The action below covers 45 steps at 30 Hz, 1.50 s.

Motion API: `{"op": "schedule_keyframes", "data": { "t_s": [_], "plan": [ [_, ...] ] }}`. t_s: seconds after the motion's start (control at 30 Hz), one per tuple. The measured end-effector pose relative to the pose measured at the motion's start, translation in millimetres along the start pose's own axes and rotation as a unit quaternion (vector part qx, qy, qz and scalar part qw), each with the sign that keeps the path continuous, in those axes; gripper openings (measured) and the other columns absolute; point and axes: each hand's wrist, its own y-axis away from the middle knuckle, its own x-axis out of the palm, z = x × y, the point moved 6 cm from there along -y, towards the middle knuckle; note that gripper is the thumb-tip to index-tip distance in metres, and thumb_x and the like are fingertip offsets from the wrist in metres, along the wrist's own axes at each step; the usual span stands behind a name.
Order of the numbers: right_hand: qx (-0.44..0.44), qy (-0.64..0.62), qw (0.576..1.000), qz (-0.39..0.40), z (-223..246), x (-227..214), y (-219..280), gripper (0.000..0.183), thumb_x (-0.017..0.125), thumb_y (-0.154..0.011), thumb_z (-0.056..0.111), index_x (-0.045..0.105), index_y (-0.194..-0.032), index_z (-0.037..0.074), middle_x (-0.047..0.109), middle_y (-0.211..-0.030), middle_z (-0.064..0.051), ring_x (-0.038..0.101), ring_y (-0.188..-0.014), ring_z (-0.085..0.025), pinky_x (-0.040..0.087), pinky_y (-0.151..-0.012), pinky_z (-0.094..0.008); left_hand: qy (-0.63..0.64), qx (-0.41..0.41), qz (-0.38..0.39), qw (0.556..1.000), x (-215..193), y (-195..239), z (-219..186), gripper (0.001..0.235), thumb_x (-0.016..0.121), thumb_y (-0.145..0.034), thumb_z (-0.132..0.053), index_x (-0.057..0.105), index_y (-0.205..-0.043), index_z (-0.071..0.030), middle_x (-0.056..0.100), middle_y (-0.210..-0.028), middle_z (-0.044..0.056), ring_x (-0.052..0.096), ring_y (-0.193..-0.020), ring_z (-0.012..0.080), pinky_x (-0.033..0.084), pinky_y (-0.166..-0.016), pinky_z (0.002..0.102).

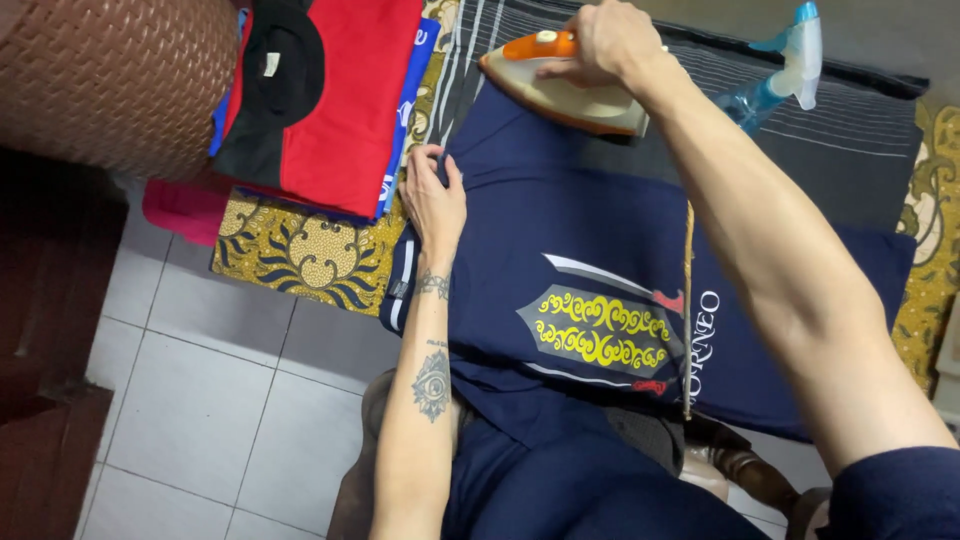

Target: Ironing a blue t-shirt using a spray bottle and a handheld iron, followed by folding the garment.

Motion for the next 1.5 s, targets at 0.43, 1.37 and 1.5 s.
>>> {"op": "schedule_keyframes", "data": {
  "t_s": [0.43, 1.37, 1.5],
  "plan": [
    [0.156, -0.172, 0.968, -0.095, -29.3, -58.4, 73.1, 0.051, 0.073, -0.099, 0.061, 0.07, -0.08, 0.013, 0.068, -0.063, -0.009, 0.067, -0.069, -0.039, 0.049, -0.063, -0.049, -0.124, 0.066, 0.129, 0.982, 140.3, -127.4, -5.7, 0.03, 0.079, -0.089, -0.04, 0.071, -0.102, -0.015, 0.067, -0.103, 0.011, 0.063, -0.107, 0.0359, 0.048, -0.088, 0.053],
    [-0.142, 0.004, 0.981, 0.133, 64.1, -7.6, 30.7, 0.071, 0.069, -0.077, 0.084, 0.077, -0.116, 0.025, 0.076, -0.082, -0.017, 0.074, -0.083, -0.043, 0.059, -0.073, -0.055, -0.113, -0.087, 0.021, 0.99, -4.5, 9.0, 17.4, 0.022, 0.065, -0.1, -0.036, 0.061, -0.101, -0.015, 0.071, -0.104, 0.012, 0.064, -0.102, 0.0392, 0.044, -0.084, 0.055],
    [-0.116, 0.018, 0.993, 0.017, 57.9, 1.9, 20.5, 0.075, 0.067, -0.085, 0.088, 0.073, -0.092, 0.014, 0.072, -0.074, -0.021, 0.072, -0.073, -0.048, 0.057, -0.065, -0.057, -0.071, -0.051, -0.071, 0.994, -14.6, 19.5, 8.9, 0.016, 0.069, -0.099, -0.032, 0.065, -0.1, -0.017, 0.062, -0.087, 0.001, 0.064, -0.089, 0.0288, 0.043, -0.078, 0.045]
  ]
}}
